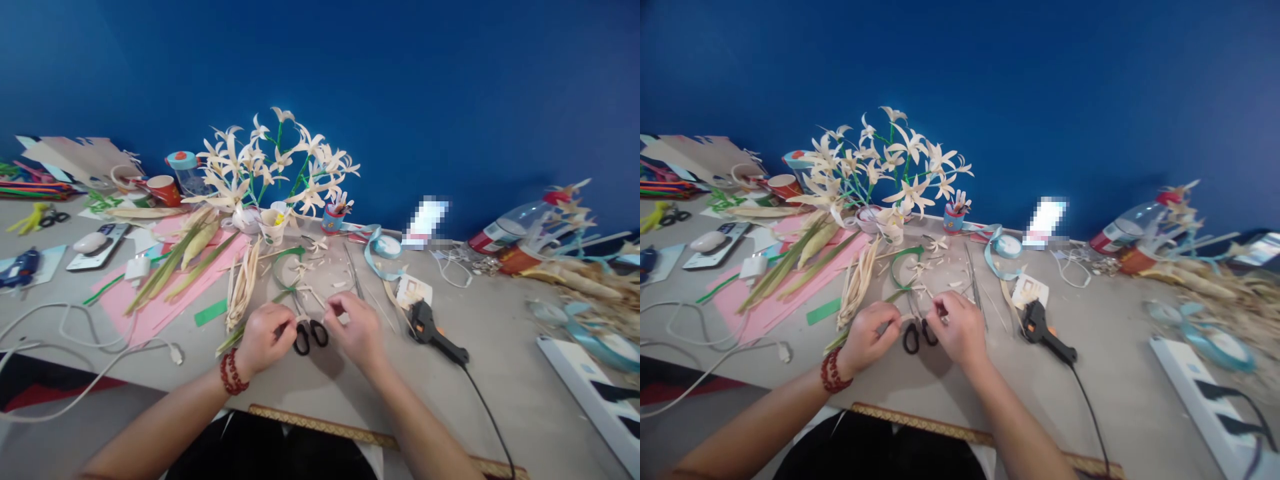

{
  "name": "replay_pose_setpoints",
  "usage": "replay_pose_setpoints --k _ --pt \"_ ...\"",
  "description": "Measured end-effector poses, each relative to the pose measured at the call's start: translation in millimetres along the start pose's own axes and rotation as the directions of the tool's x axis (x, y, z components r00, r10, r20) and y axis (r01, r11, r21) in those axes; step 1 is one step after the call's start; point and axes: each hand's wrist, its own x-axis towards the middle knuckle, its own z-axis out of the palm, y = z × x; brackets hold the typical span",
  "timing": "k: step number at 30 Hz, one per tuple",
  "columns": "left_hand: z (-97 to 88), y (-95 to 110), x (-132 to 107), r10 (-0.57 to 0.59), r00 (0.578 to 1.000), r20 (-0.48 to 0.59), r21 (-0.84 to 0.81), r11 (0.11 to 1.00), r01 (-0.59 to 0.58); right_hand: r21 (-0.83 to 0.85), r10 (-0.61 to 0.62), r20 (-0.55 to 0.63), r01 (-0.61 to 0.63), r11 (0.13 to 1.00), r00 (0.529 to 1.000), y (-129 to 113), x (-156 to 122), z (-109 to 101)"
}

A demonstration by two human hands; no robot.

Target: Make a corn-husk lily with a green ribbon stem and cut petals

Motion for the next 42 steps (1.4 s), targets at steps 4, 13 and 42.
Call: replay_pose_setpoints --k 4,13,42 --pt "0.6 1.1 1.0 -0.014 1.000 -0.004 0.003 1.000 0.014 0.066 0.009 0.158 -0.020 0.998 0.987 -10.9 -1.6 4.2" --pt "2.1 -1.4 -0.7 -0.020 0.999 -0.025 0.018 1.000 0.021 -0.082 -0.001 0.109 0.010 0.997 0.994 -5.4 -2.5 10.4" --pt "-3.9 -6.7 1.3 0.005 0.997 -0.078 0.125 0.992 0.005 -0.094 -0.074 0.048 0.078 0.993 0.996 -17.2 -6.2 11.9"
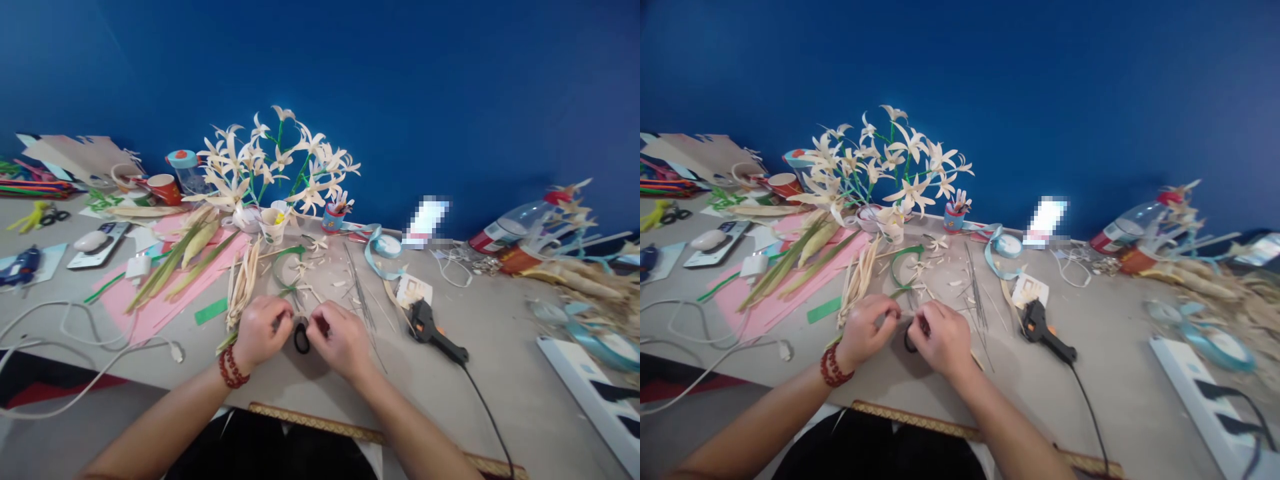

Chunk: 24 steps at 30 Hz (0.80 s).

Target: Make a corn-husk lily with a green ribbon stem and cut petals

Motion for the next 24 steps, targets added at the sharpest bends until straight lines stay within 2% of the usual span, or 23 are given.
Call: replay_pose_setpoints --k 3,14,19,22,24 --pt "-2.8 1.4 -0.7 -0.023 1.000 0.000 -0.057 0.998 0.023 0.030 0.033 0.003 -0.033 0.999 0.999 1.2 -0.4 0.4" --pt "4.9 9.9 0.3 0.123 0.992 0.031 -0.008 0.992 -0.123 0.045 0.046 0.122 -0.052 0.998 0.991 -4.4 0.3 3.3" --pt "4.8 6.9 -0.8 0.118 0.993 0.022 0.001 0.993 -0.118 0.014 0.042 0.097 -0.043 0.999 0.994 2.5 1.4 0.5" --pt "3.2 4.1 -1.8 0.067 0.997 -0.031 0.008 0.998 -0.067 -0.028 0.073 0.021 -0.073 0.997 0.997 9.6 2.6 -6.0" --pt "2.6 3.1 -2.4 0.039 0.998 -0.053 0.002 0.999 -0.039 0.006 0.085 0.002 -0.085 0.996 0.996 10.3 3.1 -9.5"
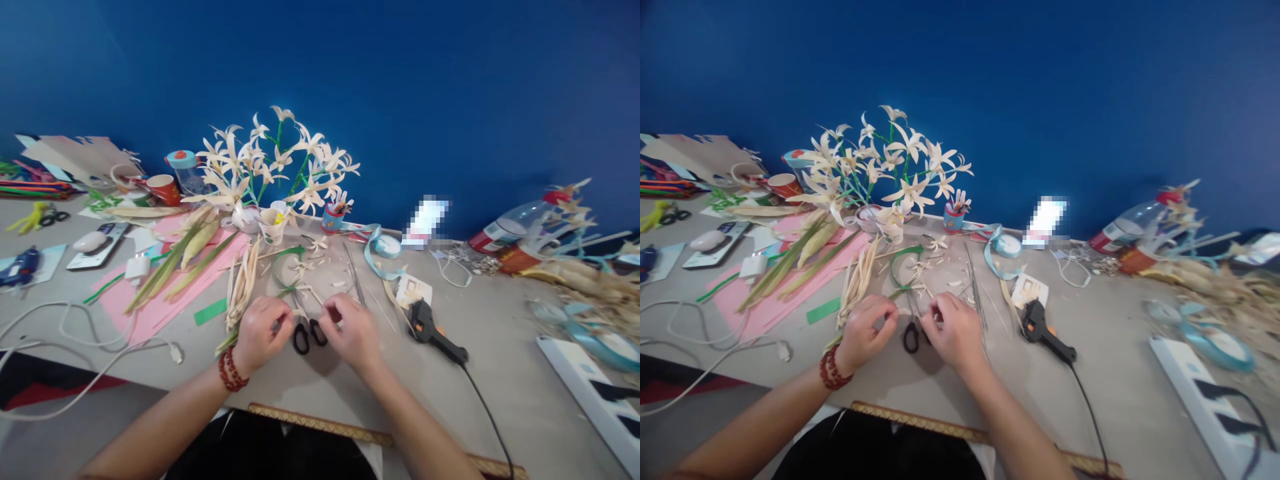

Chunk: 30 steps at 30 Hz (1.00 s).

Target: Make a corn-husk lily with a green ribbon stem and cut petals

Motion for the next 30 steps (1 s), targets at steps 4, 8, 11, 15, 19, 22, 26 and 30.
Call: replay_pose_setpoints --k 4,8,11,15,19,22,26,30 --pt "1.5 2.0 -0.7 0.025 0.999 0.022 -0.037 0.999 -0.024 0.069 0.012 0.123 -0.020 0.997 0.992 -9.3 -0.9 2.6" --pt "4.2 6.0 -0.4 0.053 0.998 0.024 -0.024 0.998 -0.053 0.059 0.029 0.142 -0.038 0.998 0.989 -15.0 -3.0 13.0" --pt "4.8 6.7 0.3 0.065 0.998 0.020 -0.003 0.998 -0.065 0.029 0.017 0.122 -0.020 0.999 0.992 -10.7 -3.7 16.1" --pt "3.1 3.7 0.0 0.016 1.000 -0.024 0.032 0.999 -0.015 -0.065 0.018 0.054 -0.014 0.998 0.998 -0.1 -2.0 10.0" --pt "1.1 1.0 -1.2 -0.033 0.999 -0.039 0.003 0.999 0.033 -0.029 -0.037 0.008 0.038 0.999 0.999 1.5 0.0 3.9" --pt "1.0 0.3 -1.2 -0.055 0.998 0.005 -0.073 0.996 0.055 0.010 -0.255 0.058 0.255 0.967 0.965 -2.8 0.6 5.3" --pt "1.0 -1.6 1.0 -0.188 0.968 0.167 -0.260 0.938 0.227 0.016 -0.347 0.147 0.349 0.937 0.926 -2.1 2.1 6.7" --pt "1.0 -5.6 4.3 -0.310 0.876 0.369 -0.515 0.716 0.471 0.165 -0.278 0.188 0.248 0.955 0.942 4.0 5.1 3.6"
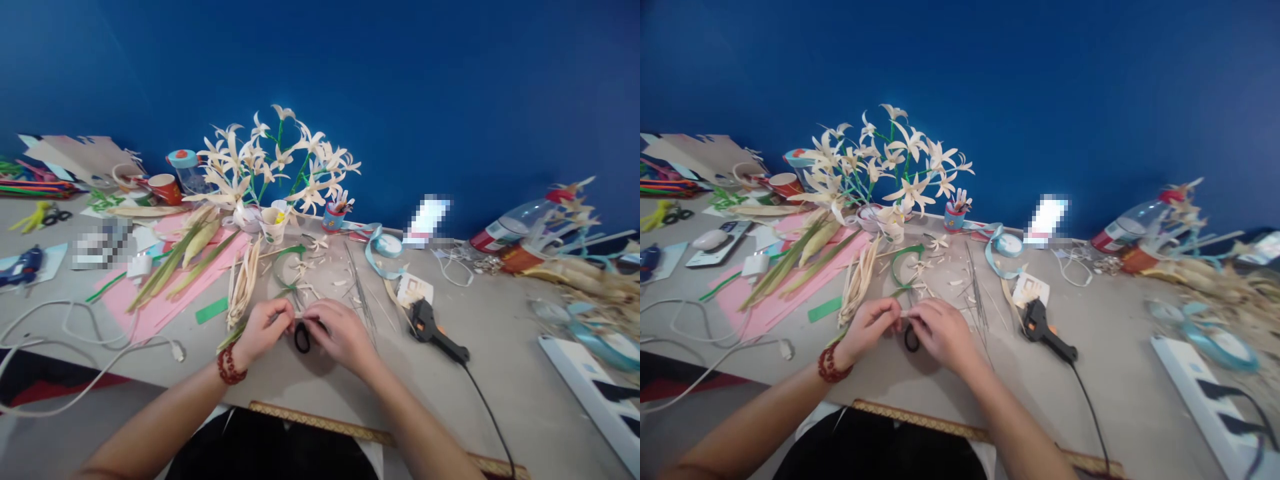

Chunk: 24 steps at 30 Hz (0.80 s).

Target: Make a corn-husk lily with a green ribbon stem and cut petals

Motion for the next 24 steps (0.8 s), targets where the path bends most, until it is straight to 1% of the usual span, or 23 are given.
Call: replay_pose_setpoints --k 3,5,7,11,15,17,18,20,21,23,24 --pt "-1.2 -0.8 2.3 -0.123 0.991 0.059 -0.213 0.968 0.133 0.093 0.034 0.013 -0.035 0.995 0.999 2.2 0.5 -1.4" --pt "-1.1 -0.8 3.2 -0.176 0.978 0.113 -0.283 0.938 0.201 0.114 0.009 0.022 -0.011 0.993 1.000 2.0 0.7 -1.4" --pt "-0.6 -1.2 3.6 -0.198 0.967 0.159 -0.323 0.915 0.240 0.122 -0.008 0.033 0.004 0.993 0.999 0.8 0.9 -1.6" --pt "-0.3 -4.6 4.2 -0.220 0.950 0.222 -0.347 0.892 0.288 0.139 0.011 0.097 -0.024 0.990 0.995 -2.9 1.4 -4.6" --pt "-1.0 -7.2 3.8 -0.243 0.936 0.253 -0.283 0.907 0.312 0.172 0.003 0.180 -0.035 0.985 0.984 -5.8 1.7 -6.7" --pt "-1.3 -6.1 3.5 -0.234 0.937 0.258 -0.252 0.920 0.300 0.203 0.040 0.187 -0.078 0.976 0.982 -5.7 1.3 -5.9" --pt "-1.6 -4.8 3.4 -0.212 0.946 0.245 -0.242 0.931 0.272 0.239 0.077 0.177 -0.119 0.964 0.981 -5.1 0.9 -5.0" --pt "-2.6 -1.7 3.6 -0.126 0.975 0.182 -0.223 0.961 0.165 0.368 0.184 0.158 -0.231 0.901 0.970 -3.0 -0.3 -2.6" --pt "-3.4 -0.1 3.7 -0.069 0.987 0.144 -0.210 0.973 0.099 0.453 0.242 0.164 -0.291 0.843 0.956 -1.7 -1.0 -1.1" --pt "-5.0 2.2 3.8 0.031 0.995 0.099 -0.190 0.982 -0.011 0.621 0.334 0.210 -0.389 0.680 0.919 1.4 -2.3 1.8" --pt "-5.6 2.6 3.7 0.062 0.993 0.097 -0.193 0.980 -0.042 0.687 0.362 0.241 -0.422 0.592 0.901 3.2 -2.9 3.2"
